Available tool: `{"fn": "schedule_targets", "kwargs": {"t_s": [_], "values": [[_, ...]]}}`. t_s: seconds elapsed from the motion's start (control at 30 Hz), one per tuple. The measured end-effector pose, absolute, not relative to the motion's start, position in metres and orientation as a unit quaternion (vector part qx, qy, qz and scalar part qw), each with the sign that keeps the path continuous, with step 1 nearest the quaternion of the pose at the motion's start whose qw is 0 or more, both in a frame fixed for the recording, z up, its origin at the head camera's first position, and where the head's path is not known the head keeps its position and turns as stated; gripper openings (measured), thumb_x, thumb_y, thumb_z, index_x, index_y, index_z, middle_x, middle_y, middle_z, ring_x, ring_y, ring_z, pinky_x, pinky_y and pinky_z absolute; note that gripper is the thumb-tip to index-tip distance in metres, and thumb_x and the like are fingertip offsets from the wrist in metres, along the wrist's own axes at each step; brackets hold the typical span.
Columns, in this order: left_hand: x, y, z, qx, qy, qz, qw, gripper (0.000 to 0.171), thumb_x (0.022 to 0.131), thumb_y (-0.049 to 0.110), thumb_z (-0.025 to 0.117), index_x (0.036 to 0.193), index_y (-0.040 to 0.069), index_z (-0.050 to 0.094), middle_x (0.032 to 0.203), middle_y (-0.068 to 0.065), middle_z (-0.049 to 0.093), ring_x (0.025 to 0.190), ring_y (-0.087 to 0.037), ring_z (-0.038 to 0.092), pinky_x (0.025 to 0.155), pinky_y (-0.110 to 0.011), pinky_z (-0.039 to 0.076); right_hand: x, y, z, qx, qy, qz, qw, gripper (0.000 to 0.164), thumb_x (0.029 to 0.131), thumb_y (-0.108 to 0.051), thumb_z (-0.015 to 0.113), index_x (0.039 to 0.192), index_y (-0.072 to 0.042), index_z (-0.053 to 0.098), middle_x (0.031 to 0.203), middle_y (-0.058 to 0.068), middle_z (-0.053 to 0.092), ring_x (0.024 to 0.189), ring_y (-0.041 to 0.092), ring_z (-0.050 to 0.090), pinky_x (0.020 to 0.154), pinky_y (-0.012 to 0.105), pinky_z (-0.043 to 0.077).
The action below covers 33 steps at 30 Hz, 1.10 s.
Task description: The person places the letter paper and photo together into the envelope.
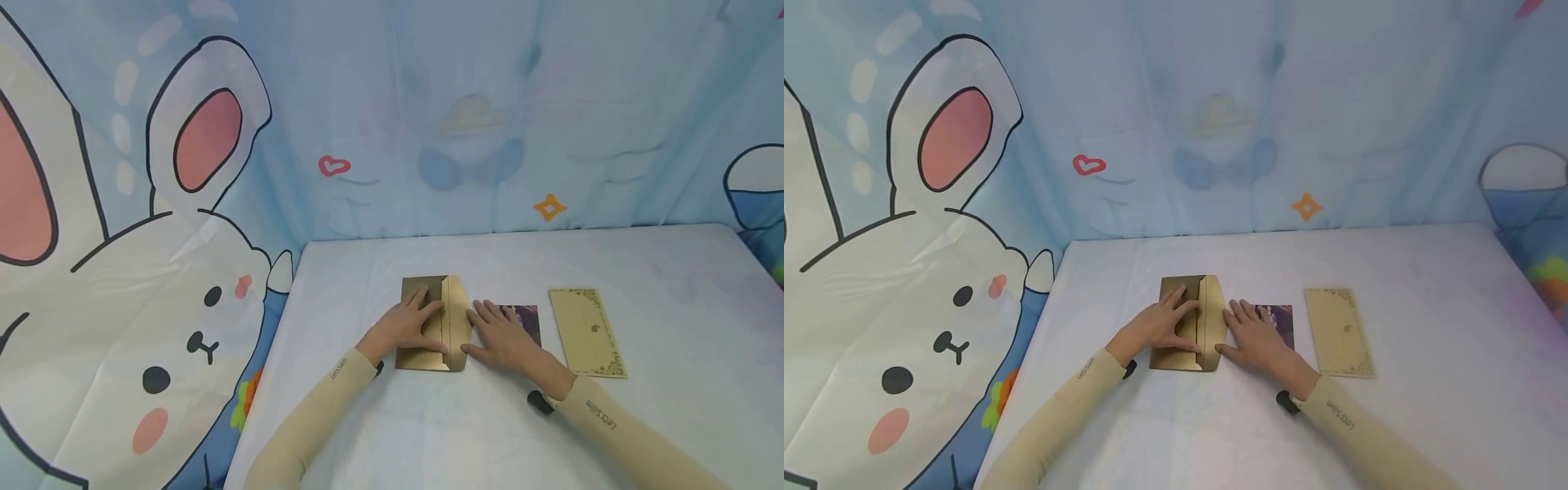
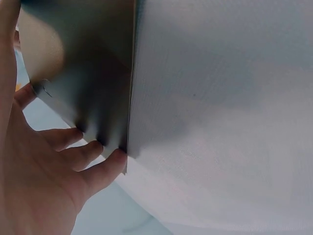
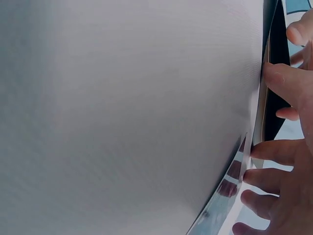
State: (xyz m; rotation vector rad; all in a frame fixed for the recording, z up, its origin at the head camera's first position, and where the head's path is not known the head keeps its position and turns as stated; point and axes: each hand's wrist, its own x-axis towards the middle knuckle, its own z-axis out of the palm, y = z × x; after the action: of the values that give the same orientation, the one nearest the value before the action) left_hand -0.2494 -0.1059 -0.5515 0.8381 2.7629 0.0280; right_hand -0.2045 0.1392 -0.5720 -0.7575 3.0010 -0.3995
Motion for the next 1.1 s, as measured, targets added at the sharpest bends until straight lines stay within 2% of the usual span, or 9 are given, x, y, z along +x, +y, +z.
{"fn": "schedule_targets", "kwargs": {"t_s": [0.3, 0.5, 0.7, 0.87, 1.1], "values": [[-0.251, -0.113, -0.55, 0.301, 0.946, 0.009, 0.122, 0.105, 0.074, 0.084, 0.061, 0.159, 0.035, 0.024, 0.168, -0.018, 0.012, 0.152, -0.035, 0.028, 0.113, -0.05, 0.042, -0.203, 0.139, -0.574, -0.242, 0.961, -0.132, 0.013, 0.077, 0.095, -0.048, 0.065, 0.148, 0.004, 0.045, 0.157, 0.027, 0.037, 0.145, 0.048, 0.034, 0.114, 0.07, 0.025], [-0.254, -0.115, -0.547, 0.319, 0.939, 0.006, 0.132, 0.107, 0.074, 0.083, 0.063, 0.159, 0.034, 0.022, 0.168, -0.018, 0.013, 0.154, -0.034, 0.024, 0.113, -0.051, 0.042, -0.203, 0.141, -0.576, -0.244, 0.961, -0.128, 0.005, 0.077, 0.095, -0.049, 0.064, 0.148, 0.003, 0.045, 0.157, 0.027, 0.037, 0.145, 0.048, 0.035, 0.115, 0.069, 0.026], [-0.257, -0.118, -0.547, 0.323, 0.934, 0.016, 0.154, 0.109, 0.073, 0.081, 0.066, 0.16, 0.034, 0.019, 0.169, -0.017, 0.008, 0.155, -0.035, 0.019, 0.116, -0.05, 0.038, -0.202, 0.143, -0.577, -0.248, 0.96, -0.13, -0.006, 0.076, 0.094, -0.049, 0.065, 0.147, 0.003, 0.046, 0.156, 0.027, 0.039, 0.144, 0.047, 0.036, 0.114, 0.069, 0.027], [-0.257, -0.12, -0.548, 0.322, 0.933, 0.042, 0.158, 0.11, 0.073, 0.077, 0.071, 0.159, 0.033, 0.02, 0.169, -0.017, 0.009, 0.154, -0.036, 0.022, 0.115, -0.051, 0.04, -0.202, 0.143, -0.579, -0.247, 0.96, -0.13, -0.007, 0.077, 0.095, -0.05, 0.064, 0.148, 0.002, 0.046, 0.157, 0.026, 0.039, 0.145, 0.047, 0.035, 0.115, 0.069, 0.026], [-0.257, -0.122, -0.55, 0.33, 0.932, 0.042, 0.141, 0.11, 0.073, 0.077, 0.07, 0.159, 0.031, 0.02, 0.168, -0.018, 0.011, 0.153, -0.035, 0.025, 0.114, -0.048, 0.043, -0.203, 0.142, -0.577, -0.241, 0.962, -0.13, 0.001, 0.076, 0.094, -0.049, 0.065, 0.147, 0.002, 0.046, 0.157, 0.026, 0.038, 0.146, 0.047, 0.034, 0.115, 0.07, 0.026]]}}
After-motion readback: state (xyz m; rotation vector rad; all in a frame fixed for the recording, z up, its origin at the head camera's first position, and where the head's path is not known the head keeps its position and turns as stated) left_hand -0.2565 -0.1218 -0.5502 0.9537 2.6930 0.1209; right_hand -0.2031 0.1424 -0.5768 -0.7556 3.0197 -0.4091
